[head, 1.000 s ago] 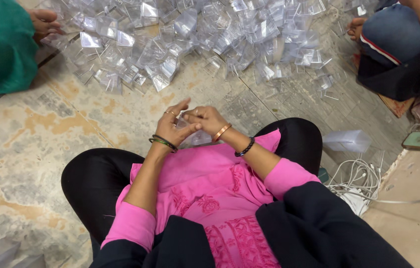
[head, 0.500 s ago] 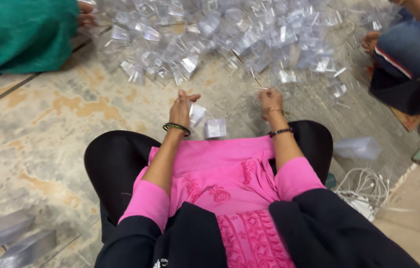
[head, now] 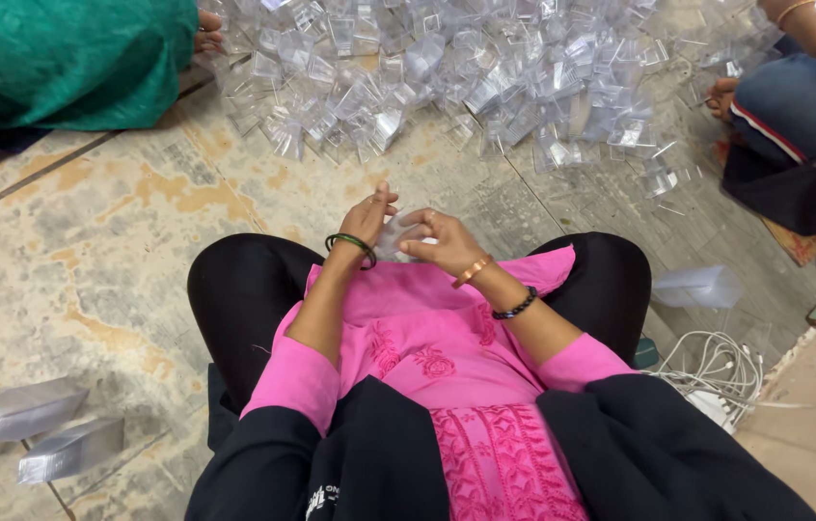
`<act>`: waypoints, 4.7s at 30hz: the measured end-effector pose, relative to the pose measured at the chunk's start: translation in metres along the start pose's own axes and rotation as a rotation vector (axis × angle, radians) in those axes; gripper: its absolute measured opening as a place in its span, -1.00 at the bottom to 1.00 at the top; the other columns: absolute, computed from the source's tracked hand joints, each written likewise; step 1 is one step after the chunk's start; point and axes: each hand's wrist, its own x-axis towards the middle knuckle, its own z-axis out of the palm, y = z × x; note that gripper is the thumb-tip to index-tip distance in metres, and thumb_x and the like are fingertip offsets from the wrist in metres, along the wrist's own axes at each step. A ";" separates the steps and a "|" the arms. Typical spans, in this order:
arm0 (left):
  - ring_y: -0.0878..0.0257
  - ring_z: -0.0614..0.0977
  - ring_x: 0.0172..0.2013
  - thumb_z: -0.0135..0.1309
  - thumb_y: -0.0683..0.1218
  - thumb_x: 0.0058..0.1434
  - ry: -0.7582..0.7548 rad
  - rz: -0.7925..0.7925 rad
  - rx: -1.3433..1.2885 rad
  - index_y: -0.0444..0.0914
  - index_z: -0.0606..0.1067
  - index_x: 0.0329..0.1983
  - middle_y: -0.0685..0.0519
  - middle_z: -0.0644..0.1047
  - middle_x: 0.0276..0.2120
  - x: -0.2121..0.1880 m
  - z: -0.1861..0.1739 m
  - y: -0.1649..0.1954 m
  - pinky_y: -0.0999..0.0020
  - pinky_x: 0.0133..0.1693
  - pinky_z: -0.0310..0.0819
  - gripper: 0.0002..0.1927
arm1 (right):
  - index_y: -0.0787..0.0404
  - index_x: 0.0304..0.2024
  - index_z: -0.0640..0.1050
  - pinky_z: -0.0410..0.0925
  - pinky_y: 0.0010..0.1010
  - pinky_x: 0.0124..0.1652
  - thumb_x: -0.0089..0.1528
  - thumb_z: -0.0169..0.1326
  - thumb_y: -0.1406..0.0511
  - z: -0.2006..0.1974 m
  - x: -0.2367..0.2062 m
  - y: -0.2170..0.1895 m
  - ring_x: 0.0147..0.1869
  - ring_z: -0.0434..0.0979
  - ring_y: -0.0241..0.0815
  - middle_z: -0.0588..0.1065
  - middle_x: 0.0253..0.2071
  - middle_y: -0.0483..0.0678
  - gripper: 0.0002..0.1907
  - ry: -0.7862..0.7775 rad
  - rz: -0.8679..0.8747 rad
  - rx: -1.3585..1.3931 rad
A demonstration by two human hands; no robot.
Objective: The person sits on the floor and stacks clear plastic cups one at a time, picking cups from a large pile in front of them and pressing each onto a growing stack, then setting completed stacks aside.
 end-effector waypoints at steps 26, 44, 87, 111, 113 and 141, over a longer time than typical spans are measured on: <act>0.34 0.65 -0.24 0.21 -0.03 0.26 0.002 0.170 -0.143 -0.28 0.60 0.11 0.04 0.65 -0.11 -0.117 0.023 0.074 0.44 -0.29 0.58 -0.61 | 0.45 -0.11 0.56 0.51 -0.57 -0.08 0.23 0.11 0.43 -0.041 -0.099 -0.050 -0.13 0.70 -0.33 0.66 -0.28 -0.08 -0.80 0.162 -0.050 0.280; 0.41 0.58 -0.40 0.26 0.03 0.22 -0.060 0.037 -0.041 -0.30 0.61 -0.05 0.11 0.62 -0.31 -0.112 0.039 0.051 0.50 -0.35 0.50 -0.65 | 0.41 -0.07 0.56 0.52 -0.40 0.05 0.33 0.09 0.40 -0.046 -0.096 -0.017 0.00 0.69 -0.15 0.63 -0.13 0.12 -0.82 0.193 -0.087 0.342; 0.26 0.62 -0.14 0.09 0.06 0.32 -0.322 -0.363 -0.395 -0.21 0.42 0.24 0.11 0.57 -0.09 -0.071 0.165 0.064 0.28 -0.13 0.62 -0.53 | 0.31 -0.22 0.63 0.40 0.13 -0.28 0.39 -0.06 0.16 -0.306 -0.317 0.098 -0.24 0.58 0.38 0.57 -0.31 0.32 -0.63 1.451 0.419 -0.985; 0.16 0.56 0.21 0.39 -0.08 0.14 -0.249 0.411 0.084 -0.30 0.32 0.40 -0.13 0.50 0.25 -0.088 0.154 0.030 0.27 0.21 0.44 -0.21 | 0.23 -0.22 0.45 0.19 -0.57 -0.52 0.35 0.18 0.11 -0.086 -0.065 0.048 -0.50 0.31 -0.49 0.43 -0.54 -0.20 -0.67 0.801 -0.019 0.146; 0.17 0.57 0.19 0.37 -0.10 0.15 -0.252 0.349 -0.031 -0.31 0.31 0.40 -0.13 0.51 0.23 -0.080 0.141 0.019 0.28 0.20 0.45 -0.22 | 0.23 -0.17 0.45 0.25 -0.58 -0.47 0.44 0.11 0.03 -0.073 -0.050 0.061 -0.47 0.37 -0.49 0.46 -0.49 -0.23 -0.61 0.519 0.041 0.383; 0.18 0.64 -0.07 -0.09 0.18 0.42 -0.305 -0.226 -0.642 -0.22 0.41 0.31 0.00 0.54 0.03 -0.040 0.083 0.018 0.18 -0.12 0.67 -0.46 | 0.30 -0.02 0.50 0.29 -0.53 -0.36 0.27 0.24 0.32 -0.066 -0.022 0.080 -0.38 0.38 -0.35 0.46 -0.41 -0.08 -0.71 0.451 0.023 -0.225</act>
